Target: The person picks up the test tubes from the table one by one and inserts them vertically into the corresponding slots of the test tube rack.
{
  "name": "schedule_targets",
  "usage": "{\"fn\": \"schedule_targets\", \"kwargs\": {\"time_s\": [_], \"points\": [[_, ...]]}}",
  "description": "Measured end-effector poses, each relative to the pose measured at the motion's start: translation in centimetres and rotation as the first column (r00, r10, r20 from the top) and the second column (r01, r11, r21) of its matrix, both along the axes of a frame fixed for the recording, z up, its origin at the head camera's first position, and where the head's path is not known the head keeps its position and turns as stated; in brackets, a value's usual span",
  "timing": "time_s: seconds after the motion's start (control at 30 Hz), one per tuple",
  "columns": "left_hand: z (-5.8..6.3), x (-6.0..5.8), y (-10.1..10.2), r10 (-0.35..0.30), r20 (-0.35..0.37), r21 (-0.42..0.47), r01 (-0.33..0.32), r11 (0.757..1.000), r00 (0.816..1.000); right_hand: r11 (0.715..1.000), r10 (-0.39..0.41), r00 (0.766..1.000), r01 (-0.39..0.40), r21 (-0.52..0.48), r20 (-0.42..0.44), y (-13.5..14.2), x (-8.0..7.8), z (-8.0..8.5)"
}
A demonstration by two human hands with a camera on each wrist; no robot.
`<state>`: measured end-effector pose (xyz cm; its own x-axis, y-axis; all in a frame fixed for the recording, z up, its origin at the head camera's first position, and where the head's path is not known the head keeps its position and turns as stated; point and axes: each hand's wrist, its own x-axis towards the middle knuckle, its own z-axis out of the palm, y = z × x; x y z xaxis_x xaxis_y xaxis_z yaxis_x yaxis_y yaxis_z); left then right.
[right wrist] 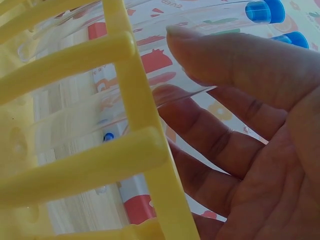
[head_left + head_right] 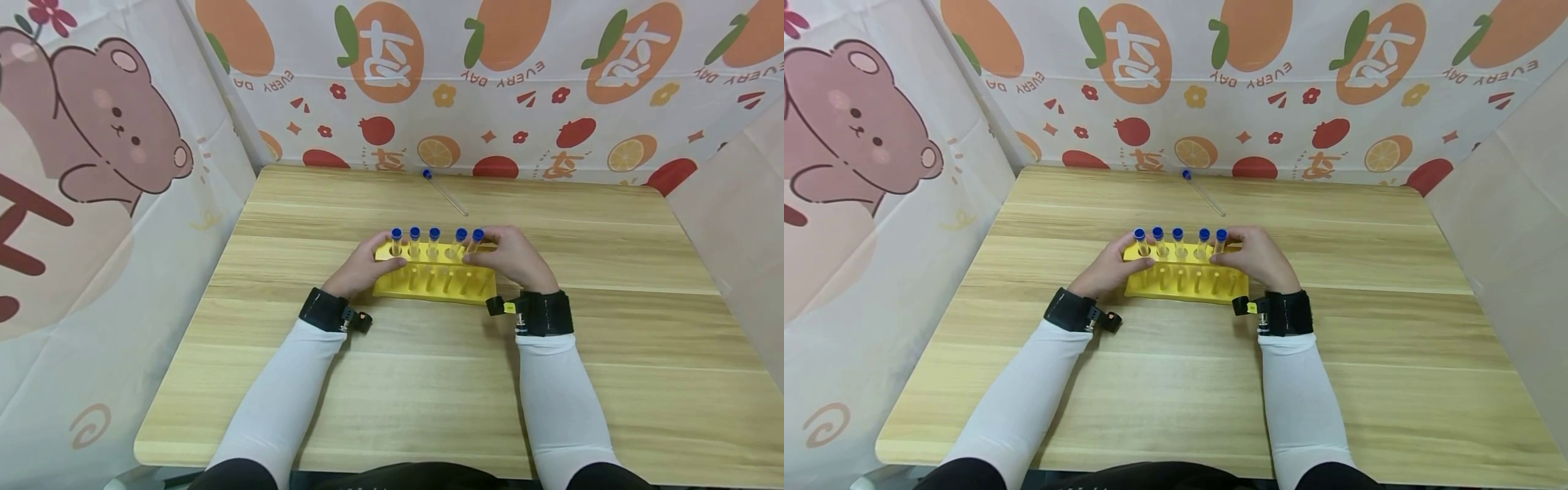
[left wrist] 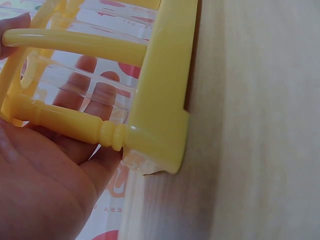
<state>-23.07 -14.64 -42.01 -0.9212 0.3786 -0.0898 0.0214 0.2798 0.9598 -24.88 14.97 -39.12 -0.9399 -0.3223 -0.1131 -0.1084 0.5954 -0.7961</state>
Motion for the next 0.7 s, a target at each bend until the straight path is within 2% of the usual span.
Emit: {"fn": "schedule_targets", "kwargs": {"time_s": [0.7], "points": [[0.14,-0.01,0.08,0.006,0.016,-0.002,-0.006,1.000,1.000,1.000,0.011,1.000,-0.011,-0.017,0.008,0.12,-0.10,0.06]]}}
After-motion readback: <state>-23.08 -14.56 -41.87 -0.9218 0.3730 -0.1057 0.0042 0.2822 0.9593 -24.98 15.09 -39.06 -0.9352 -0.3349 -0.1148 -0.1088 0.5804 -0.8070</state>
